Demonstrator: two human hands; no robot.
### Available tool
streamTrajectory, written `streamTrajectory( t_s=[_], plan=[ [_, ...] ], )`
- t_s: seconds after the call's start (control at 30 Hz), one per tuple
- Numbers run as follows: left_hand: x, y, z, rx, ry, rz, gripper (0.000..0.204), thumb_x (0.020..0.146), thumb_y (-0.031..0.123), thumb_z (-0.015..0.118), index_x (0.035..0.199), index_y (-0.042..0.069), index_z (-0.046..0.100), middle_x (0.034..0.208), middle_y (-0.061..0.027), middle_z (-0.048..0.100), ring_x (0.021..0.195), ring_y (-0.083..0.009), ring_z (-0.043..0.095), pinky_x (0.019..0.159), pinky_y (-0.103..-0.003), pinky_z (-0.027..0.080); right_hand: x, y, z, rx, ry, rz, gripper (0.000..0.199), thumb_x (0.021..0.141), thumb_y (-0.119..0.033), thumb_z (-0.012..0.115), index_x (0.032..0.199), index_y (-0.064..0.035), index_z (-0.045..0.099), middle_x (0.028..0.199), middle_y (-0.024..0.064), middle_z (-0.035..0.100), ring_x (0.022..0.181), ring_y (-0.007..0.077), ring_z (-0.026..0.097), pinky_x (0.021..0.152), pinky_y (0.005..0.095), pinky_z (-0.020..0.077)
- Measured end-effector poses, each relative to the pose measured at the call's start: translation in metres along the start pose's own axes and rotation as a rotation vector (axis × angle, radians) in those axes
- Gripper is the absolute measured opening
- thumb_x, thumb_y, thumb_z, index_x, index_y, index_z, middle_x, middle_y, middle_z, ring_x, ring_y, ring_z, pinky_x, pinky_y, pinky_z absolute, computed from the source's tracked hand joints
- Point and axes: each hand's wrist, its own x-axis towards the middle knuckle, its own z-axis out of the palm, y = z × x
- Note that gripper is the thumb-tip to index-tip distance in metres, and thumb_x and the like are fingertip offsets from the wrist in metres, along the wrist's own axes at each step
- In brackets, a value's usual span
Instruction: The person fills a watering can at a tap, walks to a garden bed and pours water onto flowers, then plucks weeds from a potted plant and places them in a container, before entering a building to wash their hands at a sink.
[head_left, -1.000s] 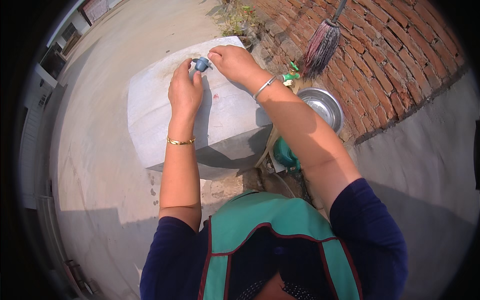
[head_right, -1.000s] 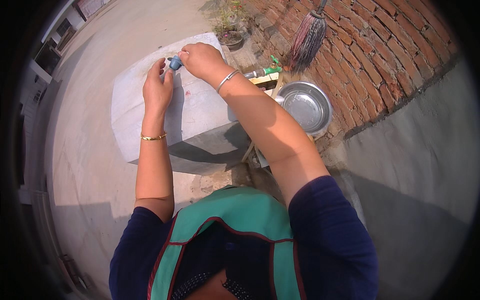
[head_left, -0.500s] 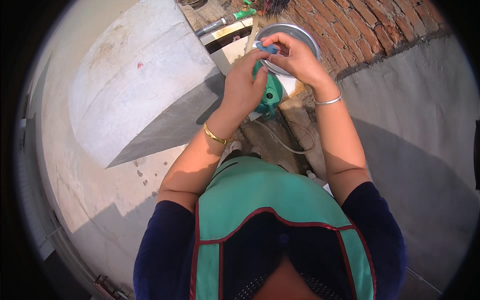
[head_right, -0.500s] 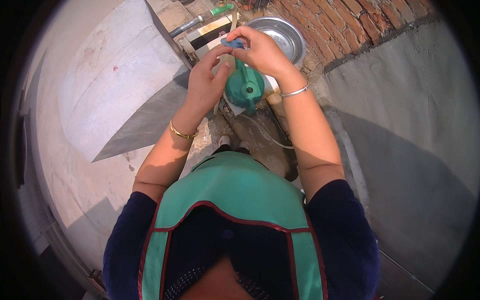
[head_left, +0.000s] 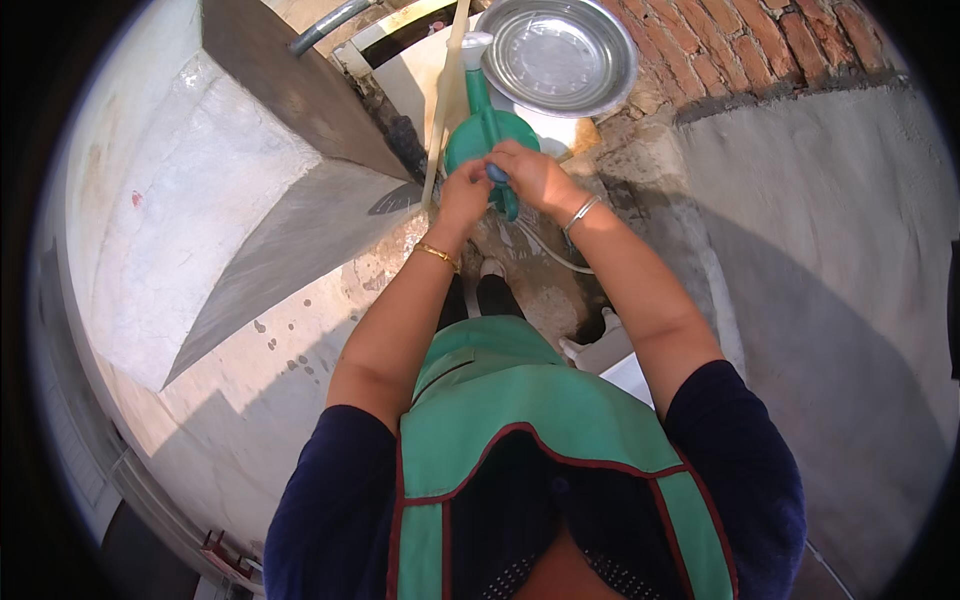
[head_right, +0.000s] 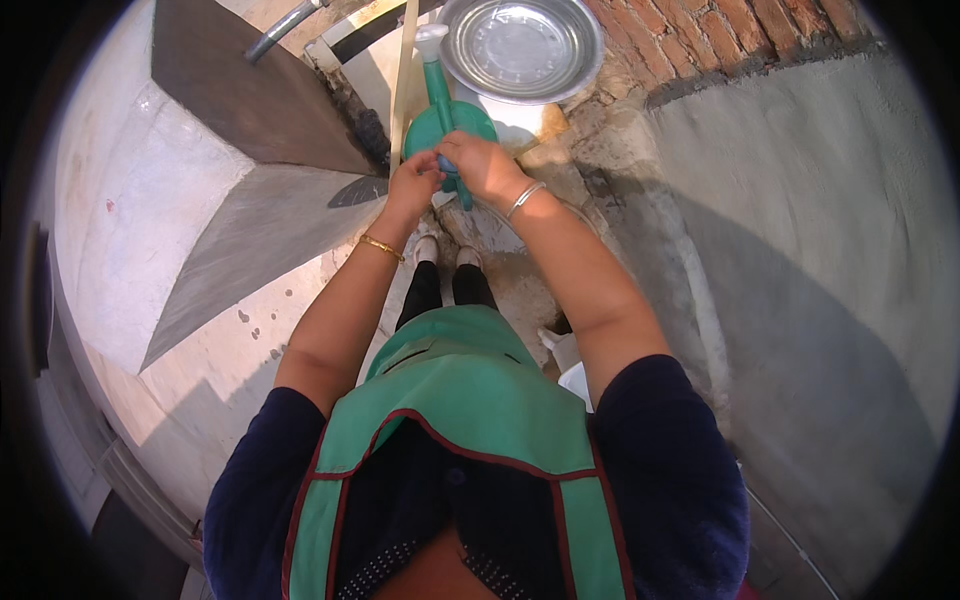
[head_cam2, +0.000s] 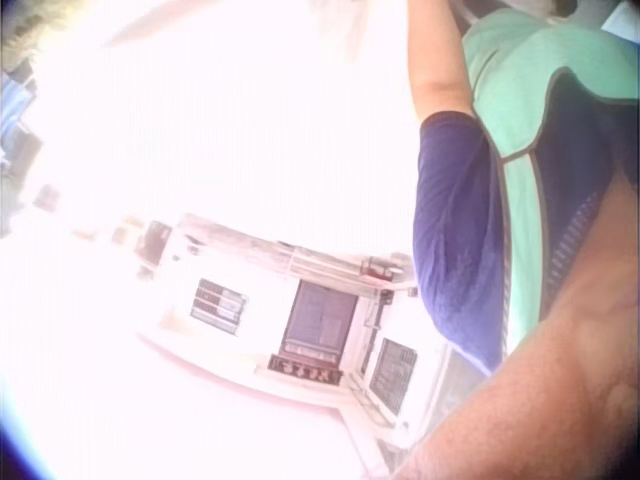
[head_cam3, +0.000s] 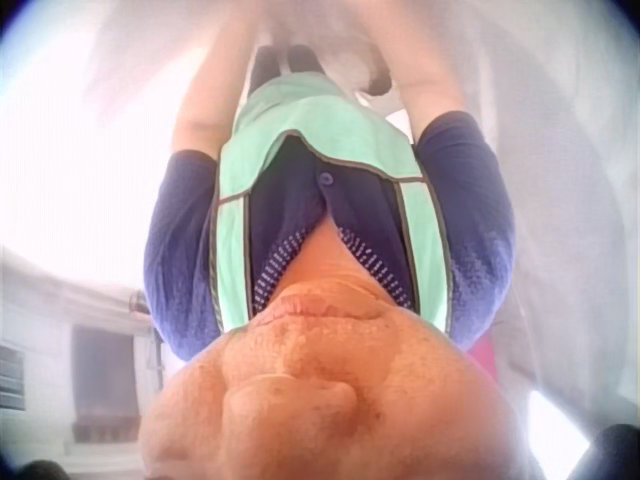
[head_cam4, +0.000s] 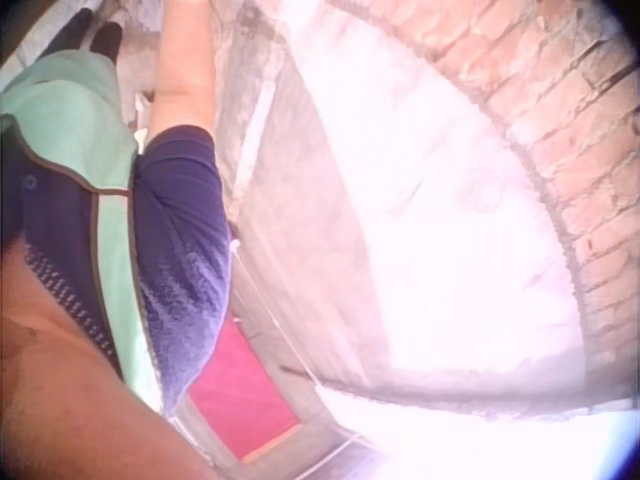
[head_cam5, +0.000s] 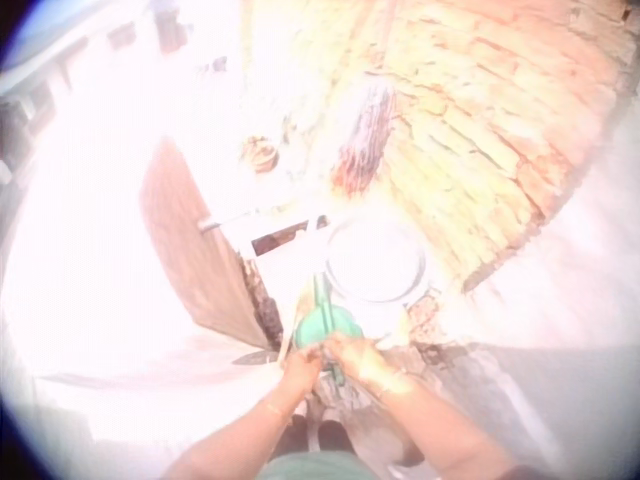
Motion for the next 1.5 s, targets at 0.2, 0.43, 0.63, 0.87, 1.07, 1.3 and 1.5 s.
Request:
streamTrajectory(
  t_s=[0.2, 0.43, 0.63, 0.87, 1.07, 1.3, 1.5],
  plan=[
    [-0.002, -0.02, -0.002, 0.164, 0.109, 0.114, 0.034, 0.08, 0.0, 0.052, 0.114, 0.001, 0.053, 0.1, -0.0104, 0.058, 0.081, -0.0153, 0.061, 0.065, -0.025, 0.048, 0.001, 0.011, 0.006, 0.027, -0.025, -0.053, 0.025, 0.073, -0.003, 0.056, 0.098, -0.0047, 0.06, 0.102, 0.011, 0.056, 0.095, 0.0303, 0.055, 0.079, 0.0359, 0.047],
    [-0.01, -0.023, -0.002, 0.08, 0.09, 0.045, 0.035, 0.079, -0.001, 0.052, 0.114, 0.0, 0.053, 0.097, -0.0113, 0.059, 0.082, -0.0163, 0.061, 0.07, -0.027, 0.048, -0.001, 0.013, 0.007, 0.024, 0.089, 0.04, 0.029, 0.068, -0.002, 0.065, 0.096, -0.0046, 0.063, 0.103, 0.0117, 0.057, 0.099, 0.031, 0.053, 0.085, 0.0375, 0.0447],
    [-0.022, -0.008, -0.003, 0.107, 0.099, 0.14, 0.034, 0.079, -0.001, 0.052, 0.113, 0.0, 0.053, 0.098, -0.0115, 0.059, 0.082, -0.0166, 0.061, 0.072, -0.027, 0.049, 0.036, 0.022, 0.007, 0.182, 0.152, 0.336, 0.027, 0.072, -0.013, 0.065, 0.096, -0.0003, 0.061, 0.1, 0.0177, 0.059, 0.093, 0.0317, 0.057, 0.081, 0.0371, 0.0462],
    [-0.061, -0.017, -0.026, -0.174, 0.015, 0.065, 0.027, 0.082, -0.003, 0.049, 0.108, -0.001, 0.054, 0.097, -0.0069, 0.058, 0.086, -0.0135, 0.057, 0.076, -0.025, 0.046, 0.088, 0.061, 0.043, 0.809, 0.043, 0.886, 0.031, 0.083, -0.022, 0.058, 0.092, 0.0078, 0.058, 0.076, 0.0165, 0.063, 0.063, 0.0213, 0.062, 0.057, 0.0311, 0.0483],
    [-0.102, -0.026, -0.034, -0.173, 0.043, 0.013, 0.025, 0.083, -0.002, 0.048, 0.107, -0.001, 0.055, 0.094, -0.0052, 0.059, 0.085, -0.0124, 0.057, 0.075, -0.024, 0.045, 0.067, 0.043, 0.047, 0.892, 0.13, 0.912, 0.027, 0.083, -0.022, 0.062, 0.082, 0.0039, 0.057, 0.064, 0.0071, 0.055, 0.05, 0.0156, 0.051, 0.047, 0.0284, 0.0431],
    [-0.154, -0.025, -0.061, -0.245, 0.006, 0.016, 0.025, 0.083, 0.0, 0.048, 0.107, 0.001, 0.056, 0.095, -0.0039, 0.059, 0.083, -0.0112, 0.056, 0.073, -0.023, 0.045, -0.027, -0.001, 0.036, 0.894, 0.336, 1.026, 0.022, 0.079, -0.02, 0.067, 0.074, -0.0021, 0.055, 0.06, 0.0037, 0.053, 0.049, 0.0129, 0.049, 0.045, 0.0266, 0.0405],
    [-0.224, -0.055, -0.1, -0.113, -0.009, 0.152, 0.024, 0.084, 0.007, 0.052, 0.107, 0.001, 0.056, 0.09, -0.0049, 0.061, 0.084, -0.0121, 0.057, 0.077, -0.025, 0.045, -0.134, -0.054, 0.057, 0.642, 0.276, 1.047, 0.019, 0.078, -0.016, 0.067, 0.073, -0.0027, 0.054, 0.056, 0.0028, 0.051, 0.044, 0.0122, 0.046, 0.042, 0.0269, 0.0383]
  ],
)
